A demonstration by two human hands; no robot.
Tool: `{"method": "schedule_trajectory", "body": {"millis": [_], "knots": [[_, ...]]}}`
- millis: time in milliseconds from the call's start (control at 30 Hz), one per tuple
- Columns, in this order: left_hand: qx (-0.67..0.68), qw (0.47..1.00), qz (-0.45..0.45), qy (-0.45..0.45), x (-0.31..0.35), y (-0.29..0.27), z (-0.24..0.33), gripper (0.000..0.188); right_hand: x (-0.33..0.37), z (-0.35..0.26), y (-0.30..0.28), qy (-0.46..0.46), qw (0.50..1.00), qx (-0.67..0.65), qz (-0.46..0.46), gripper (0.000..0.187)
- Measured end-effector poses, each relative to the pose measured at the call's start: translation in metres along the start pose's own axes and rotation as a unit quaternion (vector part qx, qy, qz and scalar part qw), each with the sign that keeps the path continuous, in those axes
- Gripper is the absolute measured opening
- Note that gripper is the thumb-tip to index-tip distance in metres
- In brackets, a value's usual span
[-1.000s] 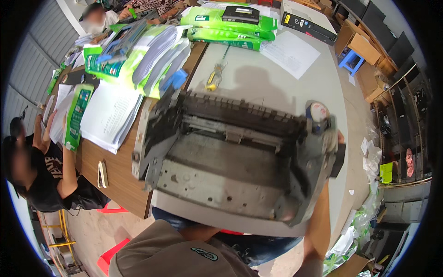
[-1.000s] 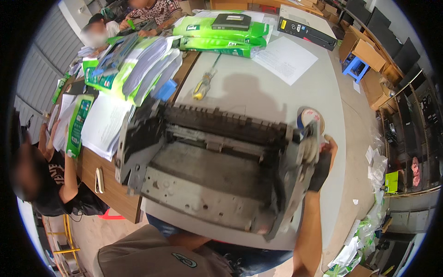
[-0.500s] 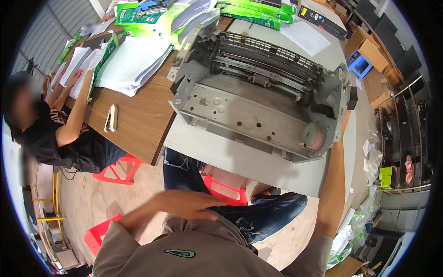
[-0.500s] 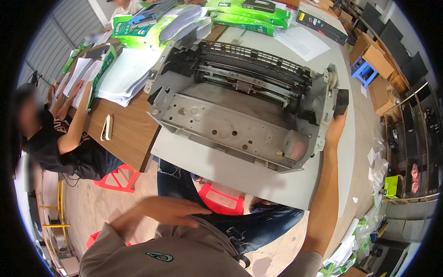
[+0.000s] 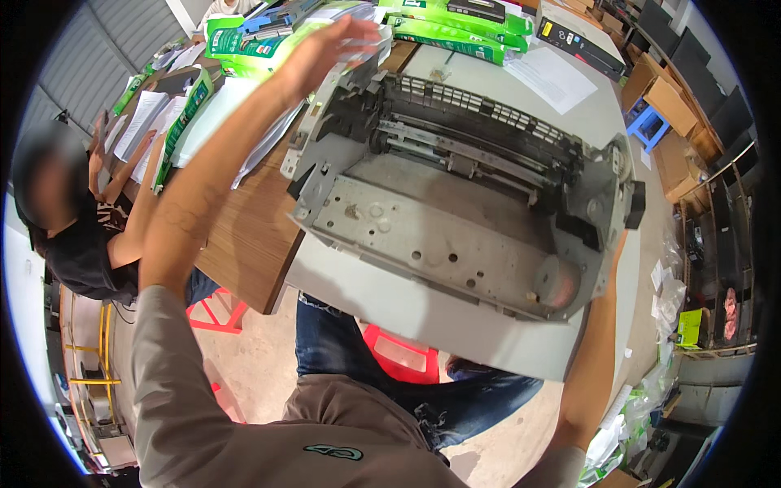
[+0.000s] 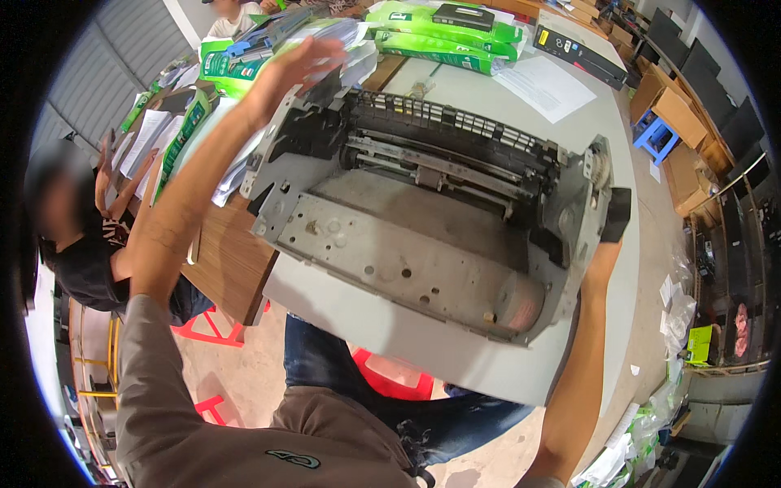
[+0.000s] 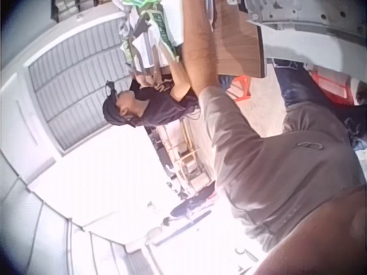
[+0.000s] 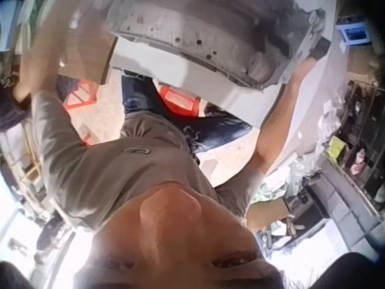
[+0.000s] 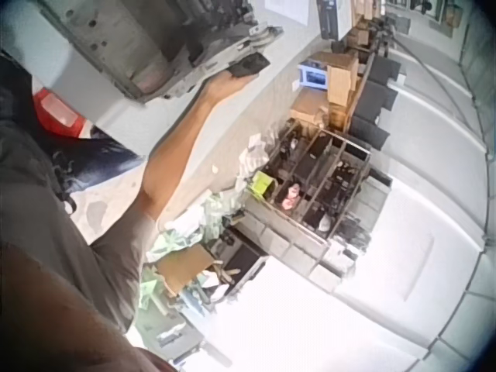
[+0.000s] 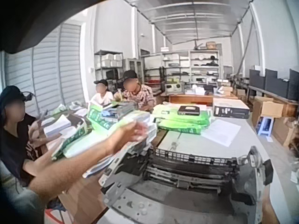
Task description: The person removes screws from a white computer case using a screwdriver, lifts the case, and removes more screws from a metal internal printer component.
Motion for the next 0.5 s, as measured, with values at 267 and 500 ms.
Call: {"method": "schedule_trajectory", "body": {"millis": [267, 500], "knots": [[0.334, 0.939, -0.068, -0.045, 0.025, 0.069, -0.056, 0.080, 0.017, -0.016, -0.021, 0.044, 0.999, -0.019, 0.019, 0.050], [0.191, 0.978, 0.026, -0.084, 0.041, 0.041, -0.055, 0.066, 0.022, -0.021, -0.016, 0.069, 0.997, -0.045, 0.010, 0.052]]}}
Point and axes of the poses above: each hand's wrist, its own x-axis away from the middle knuckle, its own y-axis out of the palm, z = x × y, the point moved 9 cm from there along -x, towards the middle knuckle, and after that the axes turned 12 degrees about x, right-handed, at the moved point
